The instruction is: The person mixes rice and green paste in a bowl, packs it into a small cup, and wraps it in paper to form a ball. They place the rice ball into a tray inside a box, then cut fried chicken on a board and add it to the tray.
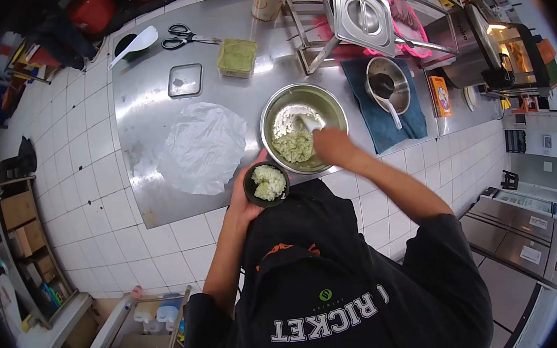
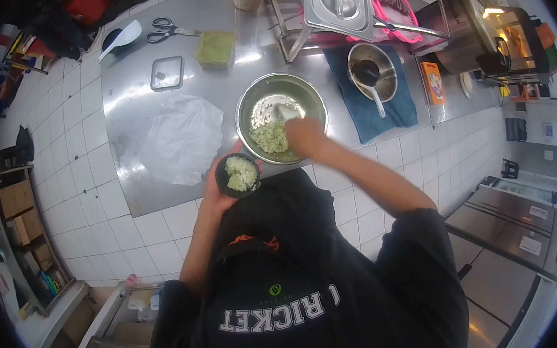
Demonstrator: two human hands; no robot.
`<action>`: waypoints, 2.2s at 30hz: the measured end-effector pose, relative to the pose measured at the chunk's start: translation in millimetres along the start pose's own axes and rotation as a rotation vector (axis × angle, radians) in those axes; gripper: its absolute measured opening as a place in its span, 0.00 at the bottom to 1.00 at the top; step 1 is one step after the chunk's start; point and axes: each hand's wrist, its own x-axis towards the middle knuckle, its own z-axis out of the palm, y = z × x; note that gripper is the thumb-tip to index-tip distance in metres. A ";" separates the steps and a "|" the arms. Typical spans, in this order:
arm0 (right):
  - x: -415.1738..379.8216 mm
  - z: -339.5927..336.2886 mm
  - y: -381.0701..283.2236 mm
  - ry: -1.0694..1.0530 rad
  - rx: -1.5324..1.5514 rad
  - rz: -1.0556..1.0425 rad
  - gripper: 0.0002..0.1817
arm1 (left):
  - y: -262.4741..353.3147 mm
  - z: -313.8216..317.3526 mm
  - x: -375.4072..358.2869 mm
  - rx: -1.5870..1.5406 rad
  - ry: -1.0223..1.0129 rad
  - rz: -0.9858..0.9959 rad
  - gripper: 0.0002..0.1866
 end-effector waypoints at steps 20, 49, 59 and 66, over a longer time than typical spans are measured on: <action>31.6 -47.7 13.6 -0.528 0.803 -0.081 0.14 | 0.9 20.3 4.1 -0.005 -0.013 -0.060 0.35; -79.6 34.4 -2.0 0.625 0.725 0.062 0.22 | -17.2 121.7 131.6 0.449 0.548 0.333 0.14; -100.5 -10.4 -26.5 0.603 0.661 0.151 0.22 | 4.3 93.5 133.3 0.324 0.291 0.163 0.21; -79.9 -8.7 -36.3 0.573 0.526 0.134 0.23 | 7.8 86.5 119.3 0.207 0.293 0.259 0.21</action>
